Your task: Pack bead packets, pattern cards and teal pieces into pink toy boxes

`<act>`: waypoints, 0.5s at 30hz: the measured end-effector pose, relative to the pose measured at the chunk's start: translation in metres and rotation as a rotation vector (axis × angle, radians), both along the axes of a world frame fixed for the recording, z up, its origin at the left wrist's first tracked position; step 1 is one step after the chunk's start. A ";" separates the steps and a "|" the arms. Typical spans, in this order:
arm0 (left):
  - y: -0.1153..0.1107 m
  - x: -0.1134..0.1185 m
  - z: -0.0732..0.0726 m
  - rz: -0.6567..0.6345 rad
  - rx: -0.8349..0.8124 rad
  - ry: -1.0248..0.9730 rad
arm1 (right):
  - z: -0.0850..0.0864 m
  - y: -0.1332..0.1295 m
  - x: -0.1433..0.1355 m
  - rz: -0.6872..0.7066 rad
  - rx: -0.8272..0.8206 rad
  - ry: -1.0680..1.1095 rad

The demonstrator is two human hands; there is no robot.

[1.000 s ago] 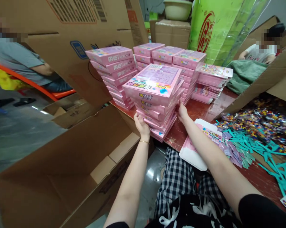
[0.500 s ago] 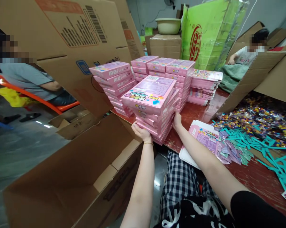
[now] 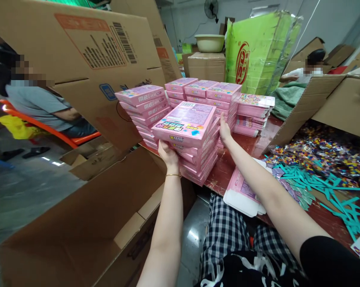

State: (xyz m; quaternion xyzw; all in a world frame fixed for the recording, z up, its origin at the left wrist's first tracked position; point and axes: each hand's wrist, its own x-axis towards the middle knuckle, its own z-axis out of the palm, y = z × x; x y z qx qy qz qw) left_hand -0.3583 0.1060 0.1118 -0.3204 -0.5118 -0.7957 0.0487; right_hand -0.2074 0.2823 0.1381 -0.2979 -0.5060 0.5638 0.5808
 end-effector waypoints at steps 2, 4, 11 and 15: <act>0.002 0.002 0.002 0.013 -0.003 0.026 | 0.003 -0.007 -0.001 -0.011 -0.018 -0.074; 0.004 0.003 0.001 0.018 0.002 0.025 | 0.004 -0.012 -0.002 -0.054 -0.023 -0.079; 0.003 -0.001 0.004 0.023 -0.048 -0.011 | 0.002 -0.022 -0.005 -0.107 -0.029 -0.004; 0.002 0.004 0.008 0.029 -0.069 -0.041 | -0.007 -0.028 -0.008 -0.251 -0.030 0.067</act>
